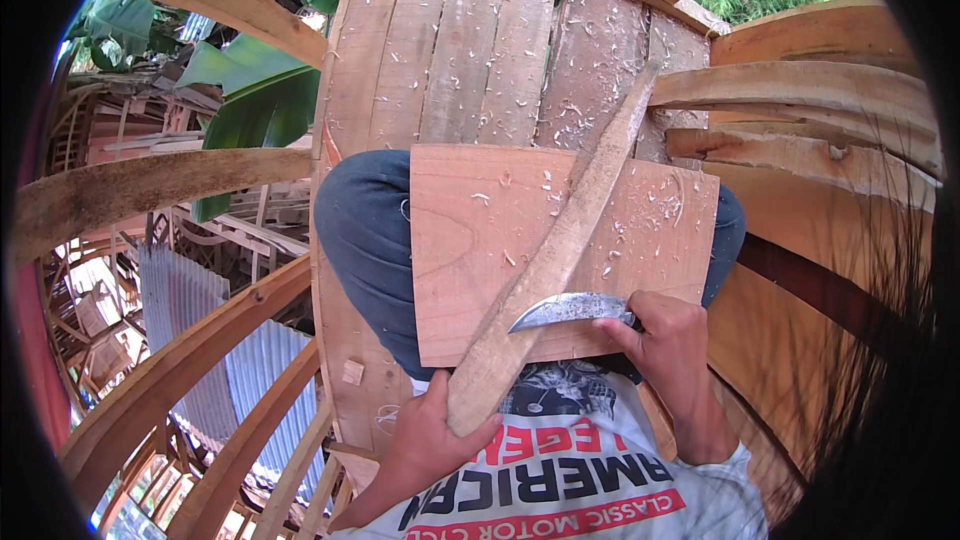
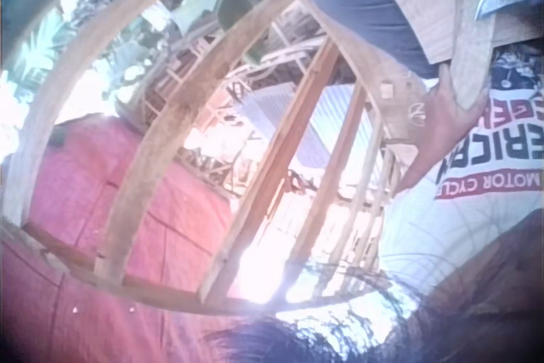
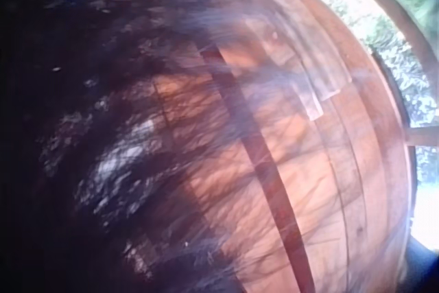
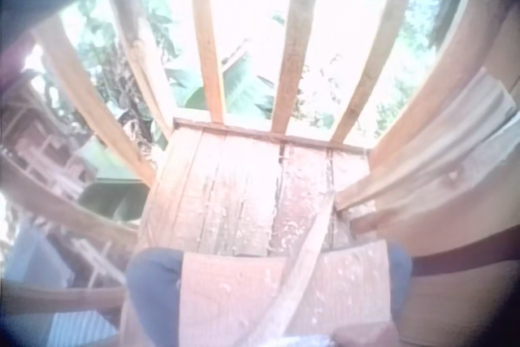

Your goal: The person sits cross-legged on a wooden platform and uses a curved knife to shave and shape a long, thin piece of wood. They repeatedly scrape the surface to remove bark and smooth the wood, rotating the piece to work on different sides.

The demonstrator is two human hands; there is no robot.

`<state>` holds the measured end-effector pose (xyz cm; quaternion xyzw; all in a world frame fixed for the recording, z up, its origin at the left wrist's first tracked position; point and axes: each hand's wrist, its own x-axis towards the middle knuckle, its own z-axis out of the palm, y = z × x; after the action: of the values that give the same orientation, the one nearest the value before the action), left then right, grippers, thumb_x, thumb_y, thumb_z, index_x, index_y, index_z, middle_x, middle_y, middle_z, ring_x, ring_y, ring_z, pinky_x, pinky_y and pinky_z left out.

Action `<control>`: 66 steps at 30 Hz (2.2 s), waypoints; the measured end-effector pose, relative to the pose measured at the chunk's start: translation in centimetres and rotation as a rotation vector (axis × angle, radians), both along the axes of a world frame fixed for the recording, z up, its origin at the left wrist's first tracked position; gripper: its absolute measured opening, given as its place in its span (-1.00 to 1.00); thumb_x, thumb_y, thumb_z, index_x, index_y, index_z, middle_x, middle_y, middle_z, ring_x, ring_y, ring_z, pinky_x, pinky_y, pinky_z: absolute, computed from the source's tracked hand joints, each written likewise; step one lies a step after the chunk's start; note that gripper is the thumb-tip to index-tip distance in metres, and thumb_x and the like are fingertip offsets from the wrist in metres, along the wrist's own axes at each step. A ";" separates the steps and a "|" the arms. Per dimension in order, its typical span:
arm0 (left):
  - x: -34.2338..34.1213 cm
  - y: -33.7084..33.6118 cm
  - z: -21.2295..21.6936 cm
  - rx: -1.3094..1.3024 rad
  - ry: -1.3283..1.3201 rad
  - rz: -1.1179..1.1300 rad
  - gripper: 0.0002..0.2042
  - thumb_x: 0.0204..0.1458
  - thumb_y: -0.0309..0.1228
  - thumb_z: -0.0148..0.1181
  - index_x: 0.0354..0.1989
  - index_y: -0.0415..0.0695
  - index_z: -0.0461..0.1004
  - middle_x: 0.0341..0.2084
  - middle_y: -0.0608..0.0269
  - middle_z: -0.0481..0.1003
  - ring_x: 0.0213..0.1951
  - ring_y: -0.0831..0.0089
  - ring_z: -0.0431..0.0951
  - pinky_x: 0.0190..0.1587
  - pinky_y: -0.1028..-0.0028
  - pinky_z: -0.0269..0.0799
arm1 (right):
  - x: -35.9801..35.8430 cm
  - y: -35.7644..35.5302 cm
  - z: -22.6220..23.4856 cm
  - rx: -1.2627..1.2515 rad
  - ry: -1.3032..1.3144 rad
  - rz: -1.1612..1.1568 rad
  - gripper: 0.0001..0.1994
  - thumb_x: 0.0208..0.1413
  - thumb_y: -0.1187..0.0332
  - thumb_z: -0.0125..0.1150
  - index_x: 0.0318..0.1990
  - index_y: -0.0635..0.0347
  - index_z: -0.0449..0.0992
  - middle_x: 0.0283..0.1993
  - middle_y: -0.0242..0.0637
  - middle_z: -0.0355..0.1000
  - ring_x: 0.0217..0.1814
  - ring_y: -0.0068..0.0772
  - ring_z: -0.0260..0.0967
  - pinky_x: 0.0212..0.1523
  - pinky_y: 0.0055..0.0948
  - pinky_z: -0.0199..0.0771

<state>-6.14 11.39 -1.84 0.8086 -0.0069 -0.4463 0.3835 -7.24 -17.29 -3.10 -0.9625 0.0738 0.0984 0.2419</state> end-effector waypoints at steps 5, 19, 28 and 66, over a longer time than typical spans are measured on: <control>1.2 -0.5 0.8 0.026 0.176 -0.042 -0.27 -0.07 -0.24 0.35 0.20 -0.37 0.13 -0.10 -0.19 0.47 -0.06 0.11 0.54 0.02 0.29 0.41 | -0.6 -0.7 -0.8 -0.088 -0.040 -0.006 -0.51 -0.06 -0.09 0.35 -0.65 0.15 0.39 -0.66 -0.19 0.34 -0.63 -0.08 0.36 -0.60 -0.22 0.32; -0.4 -0.2 -0.8 -0.007 0.023 -0.030 -0.39 -0.13 0.01 0.36 -0.14 -0.27 0.29 -0.48 -0.20 0.53 -0.37 -0.08 0.61 -0.31 0.16 0.50 | -1.3 -2.1 0.3 0.003 0.027 -0.170 -0.57 0.01 0.06 0.35 -0.61 0.23 0.39 -0.64 -0.06 0.33 -0.60 0.03 0.36 -0.58 -0.19 0.31; 0.5 -0.2 -0.3 -0.044 0.249 -0.011 -0.22 -0.06 -0.36 0.36 0.29 -0.38 0.08 0.03 -0.10 0.43 0.07 0.28 0.48 0.13 0.39 0.37 | -0.4 -0.4 -0.2 -0.008 0.031 -0.022 -0.49 -0.06 -0.11 0.33 -0.66 0.17 0.39 -0.67 -0.17 0.33 -0.63 -0.10 0.36 -0.57 -0.22 0.33; -0.3 0.2 -0.4 -0.040 0.061 -0.019 -0.43 -0.13 -0.07 0.38 -0.17 -0.29 0.30 -0.47 -0.19 0.54 -0.37 -0.04 0.63 -0.31 0.22 0.50 | 0.1 -7.5 -0.8 -0.178 0.036 -0.506 -0.50 0.05 -0.03 0.29 -0.60 0.27 0.40 -0.66 0.00 0.28 -0.58 0.10 0.33 -0.57 -0.18 0.27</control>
<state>-6.40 11.55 -2.20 0.7867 -0.0120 -0.4740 0.3954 -7.16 -24.78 -3.93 -0.9291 0.3244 0.0449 0.1718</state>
